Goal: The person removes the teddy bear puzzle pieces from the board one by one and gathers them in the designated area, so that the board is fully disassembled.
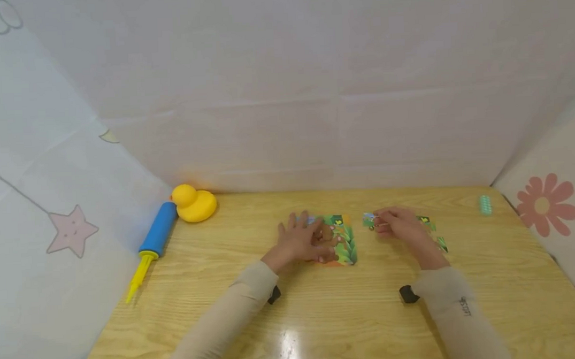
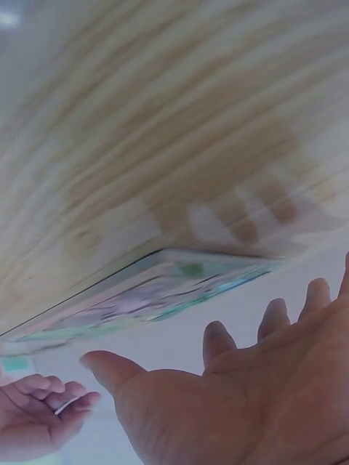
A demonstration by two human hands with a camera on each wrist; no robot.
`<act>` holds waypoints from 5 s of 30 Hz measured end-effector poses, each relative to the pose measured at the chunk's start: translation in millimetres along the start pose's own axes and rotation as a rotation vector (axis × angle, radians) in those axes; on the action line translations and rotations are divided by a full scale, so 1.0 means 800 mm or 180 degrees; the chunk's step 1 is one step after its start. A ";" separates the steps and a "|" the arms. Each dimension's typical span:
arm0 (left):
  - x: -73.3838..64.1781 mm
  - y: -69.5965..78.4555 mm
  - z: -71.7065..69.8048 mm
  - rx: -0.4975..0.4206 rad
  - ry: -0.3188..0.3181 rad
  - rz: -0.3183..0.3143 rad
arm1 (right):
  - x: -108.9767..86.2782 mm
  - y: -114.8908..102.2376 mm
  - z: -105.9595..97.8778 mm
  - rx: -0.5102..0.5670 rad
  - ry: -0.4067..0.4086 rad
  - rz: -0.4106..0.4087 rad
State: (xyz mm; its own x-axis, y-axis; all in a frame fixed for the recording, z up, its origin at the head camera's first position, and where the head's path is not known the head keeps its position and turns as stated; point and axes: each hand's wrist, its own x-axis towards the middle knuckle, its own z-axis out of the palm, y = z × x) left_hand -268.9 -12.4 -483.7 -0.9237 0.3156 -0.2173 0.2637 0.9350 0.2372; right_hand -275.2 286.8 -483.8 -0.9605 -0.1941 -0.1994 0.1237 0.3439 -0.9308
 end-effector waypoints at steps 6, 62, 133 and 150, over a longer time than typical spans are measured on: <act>-0.002 -0.020 -0.007 -0.0031 -0.0156 -0.0080 | 0.012 -0.022 0.043 -0.0080 -0.0255 0.0111; 0.005 -0.037 0.009 0.0382 -0.0551 -0.0018 | 0.058 -0.043 0.132 -0.1529 -0.0245 -0.0106; -0.003 -0.027 0.006 0.0274 -0.0163 -0.0018 | -0.046 0.051 -0.049 0.0244 -0.0022 0.0406; -0.003 -0.026 0.007 0.0309 -0.0141 -0.0029 | -0.055 0.048 -0.062 0.0047 0.0052 0.0492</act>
State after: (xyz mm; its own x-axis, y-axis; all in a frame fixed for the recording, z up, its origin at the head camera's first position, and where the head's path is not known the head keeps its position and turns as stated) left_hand -270.2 -31.5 -493.4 -0.9135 0.3120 -0.2613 0.2831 0.9484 0.1428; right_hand -240.1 354.2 -495.9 -0.9337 -0.1249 -0.3357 0.2739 0.3548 -0.8939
